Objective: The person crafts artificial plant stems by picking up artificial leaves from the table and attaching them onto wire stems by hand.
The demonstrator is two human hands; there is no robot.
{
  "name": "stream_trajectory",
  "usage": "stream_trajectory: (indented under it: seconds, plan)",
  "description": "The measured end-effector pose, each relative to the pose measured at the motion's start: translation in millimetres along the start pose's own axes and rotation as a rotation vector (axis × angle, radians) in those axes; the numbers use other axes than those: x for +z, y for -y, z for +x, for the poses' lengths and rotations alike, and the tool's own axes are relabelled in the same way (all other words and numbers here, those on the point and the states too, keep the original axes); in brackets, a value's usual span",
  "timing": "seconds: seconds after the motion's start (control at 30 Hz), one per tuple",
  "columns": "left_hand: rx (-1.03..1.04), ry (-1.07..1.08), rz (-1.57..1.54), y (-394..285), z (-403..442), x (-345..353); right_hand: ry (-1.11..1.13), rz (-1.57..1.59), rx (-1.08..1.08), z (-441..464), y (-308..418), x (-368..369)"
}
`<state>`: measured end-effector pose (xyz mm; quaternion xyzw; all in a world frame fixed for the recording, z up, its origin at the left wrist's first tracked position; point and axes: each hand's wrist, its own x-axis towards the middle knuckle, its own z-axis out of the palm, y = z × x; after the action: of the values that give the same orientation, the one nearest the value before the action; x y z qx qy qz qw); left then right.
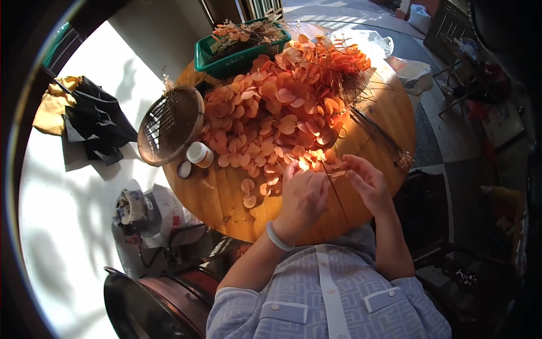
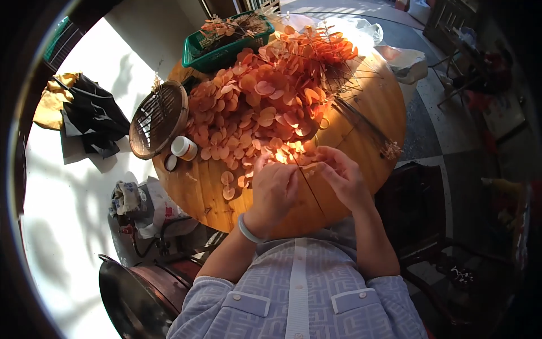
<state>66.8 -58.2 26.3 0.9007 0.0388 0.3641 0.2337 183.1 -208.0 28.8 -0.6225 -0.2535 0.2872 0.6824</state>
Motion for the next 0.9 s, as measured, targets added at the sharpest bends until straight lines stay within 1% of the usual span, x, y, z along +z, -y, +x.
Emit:
stream_trajectory:
  seconds: [0.03, 0.13, 0.17, 0.23, 0.33, 0.4, 0.53, 0.57, 0.63, 0.67, 0.73, 0.77, 0.8, 0.87, 0.9]
  plan:
    - [0.03, 0.037, -0.01, -3, 0, -1, 0.012, -0.109, -0.051, 5, 5, 0]
    - [0.025, 0.035, -0.064, -13, -7, -1, 0.159, -0.45, -0.217, 12, 17, 7]
    - [0.006, 0.021, -0.066, -12, -8, -4, 0.141, -0.41, -0.2, 15, 17, 11]
    - [0.063, 0.091, -0.11, -8, -13, -14, 0.096, -0.339, -0.153, 21, 15, 17]
    - [0.142, 0.227, -0.2, -12, -23, -34, -0.038, 0.013, -0.081, 58, 3, 7]
    - [0.164, 0.302, -0.224, -12, -32, -41, -0.109, 0.092, -0.078, 85, 0, 0]
    - [0.099, 0.34, -0.193, -6, -46, -50, -0.155, 0.139, -0.041, 90, -4, 14]
    - [0.074, 0.339, -0.184, -3, -48, -55, -0.162, 0.24, 0.006, 88, -2, 19]
    - [-0.078, 0.278, -0.173, 3, -47, -73, -0.164, 0.445, 0.1, 78, 14, 23]
    - [-0.146, 0.25, -0.17, 7, -46, -83, -0.14, 0.498, 0.085, 75, 15, 18]
    - [-0.284, 0.181, 0.089, 28, -58, -96, -0.117, 0.599, 0.047, 66, 20, 5]
    - [-0.342, 0.148, 0.202, 39, -66, -99, -0.177, 0.596, 0.064, 58, 24, 3]
    - [-0.372, 0.171, 0.298, 47, -71, -101, -0.15, 0.577, 0.085, 51, 26, 1]
    - [-0.318, 0.187, 0.383, 74, -92, -87, -0.143, 0.518, 0.09, 40, 29, -12]
    - [-0.264, 0.105, 0.415, 78, -93, -81, -0.142, 0.46, 0.06, 35, 26, -16]
